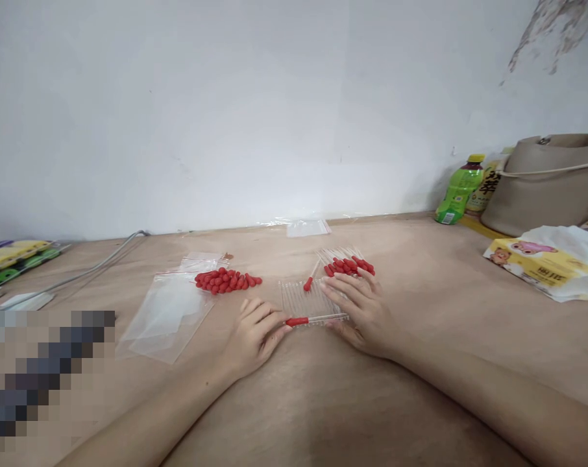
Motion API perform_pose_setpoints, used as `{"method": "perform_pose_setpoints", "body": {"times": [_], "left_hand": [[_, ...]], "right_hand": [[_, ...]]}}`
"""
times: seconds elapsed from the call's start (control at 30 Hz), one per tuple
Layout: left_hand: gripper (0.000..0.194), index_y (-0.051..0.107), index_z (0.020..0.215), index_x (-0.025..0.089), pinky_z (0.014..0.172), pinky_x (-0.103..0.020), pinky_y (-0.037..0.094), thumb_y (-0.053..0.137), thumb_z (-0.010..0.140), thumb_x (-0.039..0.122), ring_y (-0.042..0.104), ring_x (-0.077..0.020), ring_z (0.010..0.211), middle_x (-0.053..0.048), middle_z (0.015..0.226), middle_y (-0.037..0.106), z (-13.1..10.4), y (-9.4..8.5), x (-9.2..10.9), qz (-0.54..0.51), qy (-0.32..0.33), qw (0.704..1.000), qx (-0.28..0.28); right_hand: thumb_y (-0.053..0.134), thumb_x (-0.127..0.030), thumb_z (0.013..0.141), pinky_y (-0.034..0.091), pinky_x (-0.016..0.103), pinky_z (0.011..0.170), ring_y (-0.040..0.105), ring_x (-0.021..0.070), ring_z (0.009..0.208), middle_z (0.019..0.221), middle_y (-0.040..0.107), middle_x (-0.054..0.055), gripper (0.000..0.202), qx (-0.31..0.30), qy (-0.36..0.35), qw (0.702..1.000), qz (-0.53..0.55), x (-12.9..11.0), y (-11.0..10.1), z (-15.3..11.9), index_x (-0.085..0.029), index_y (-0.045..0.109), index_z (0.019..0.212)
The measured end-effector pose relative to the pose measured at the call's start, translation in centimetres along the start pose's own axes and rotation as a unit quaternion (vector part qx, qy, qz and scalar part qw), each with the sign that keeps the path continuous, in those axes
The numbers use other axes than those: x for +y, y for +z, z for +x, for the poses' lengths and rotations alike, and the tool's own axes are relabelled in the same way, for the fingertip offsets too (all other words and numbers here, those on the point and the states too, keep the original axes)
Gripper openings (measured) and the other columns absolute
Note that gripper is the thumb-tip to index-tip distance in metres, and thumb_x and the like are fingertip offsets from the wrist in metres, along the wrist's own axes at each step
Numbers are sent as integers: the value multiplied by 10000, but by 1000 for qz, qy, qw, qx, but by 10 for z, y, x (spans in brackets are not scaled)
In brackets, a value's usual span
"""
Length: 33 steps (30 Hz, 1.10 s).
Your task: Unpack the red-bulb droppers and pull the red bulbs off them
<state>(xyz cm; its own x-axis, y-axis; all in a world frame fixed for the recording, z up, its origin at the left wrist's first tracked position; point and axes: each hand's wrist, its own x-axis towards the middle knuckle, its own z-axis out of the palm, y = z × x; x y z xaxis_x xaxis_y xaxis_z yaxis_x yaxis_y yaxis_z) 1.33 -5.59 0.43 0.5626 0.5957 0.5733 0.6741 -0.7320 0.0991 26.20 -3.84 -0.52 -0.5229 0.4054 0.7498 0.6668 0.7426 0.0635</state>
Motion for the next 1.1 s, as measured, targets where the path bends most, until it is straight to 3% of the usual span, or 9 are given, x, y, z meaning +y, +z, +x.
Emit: {"method": "perform_pose_setpoints", "body": {"times": [0.1,0.2,0.3,0.43,0.63,0.83,1.1], "left_hand": [[134,610,912,211,695,-322,388,514,821,234,519,-167,752,-36,804,627,0,0,1,5,15,1000,9],[227,566,1021,186,764,-346,414,538,803,244,535,-187,854,-69,931,621,3,0,5,-5,14,1000,27],[355,514,1125,178,845,-369,420,560,792,293,518,-214,1001,-94,1063,590,8,4,10,-13,45,999,20],[183,581,995,201,798,-331,457,512,830,241,582,-176,909,-50,921,656,12,12,14,-18,96,995,31],[173,575,988,188,834,-334,452,515,825,193,611,-162,873,-43,905,678,8,16,13,4,135,989,54],[148,581,939,168,888,-351,436,527,802,159,609,-175,899,-44,912,676,8,13,15,16,147,989,26],[123,571,910,172,890,-340,427,504,810,148,620,-161,873,-36,853,681,8,11,17,4,143,989,26]], "right_hand": [[527,-315,820,170,491,1034,493,201,1094,1060,634,19,212,-7,-26,999,22,-4,6,-1,-248,600,1007],[533,-258,820,146,492,1048,522,178,1046,948,669,-19,120,1,-27,999,46,-9,10,0,-245,627,894],[539,-261,815,163,488,1046,537,177,1013,918,674,-23,118,1,-29,998,62,-15,9,2,-238,626,891],[528,-246,819,173,478,1049,567,167,966,857,684,-28,124,-2,-41,996,74,-23,6,7,-237,626,895],[497,-247,836,210,471,1058,579,151,959,873,685,-12,174,-3,-43,992,118,-24,11,4,-224,609,967],[487,-159,833,411,337,977,608,126,879,853,679,40,137,12,-81,983,163,-24,13,1,-151,619,866],[491,-121,827,434,332,972,593,140,927,880,670,67,140,31,-110,983,147,-24,7,0,-123,599,917]]}}
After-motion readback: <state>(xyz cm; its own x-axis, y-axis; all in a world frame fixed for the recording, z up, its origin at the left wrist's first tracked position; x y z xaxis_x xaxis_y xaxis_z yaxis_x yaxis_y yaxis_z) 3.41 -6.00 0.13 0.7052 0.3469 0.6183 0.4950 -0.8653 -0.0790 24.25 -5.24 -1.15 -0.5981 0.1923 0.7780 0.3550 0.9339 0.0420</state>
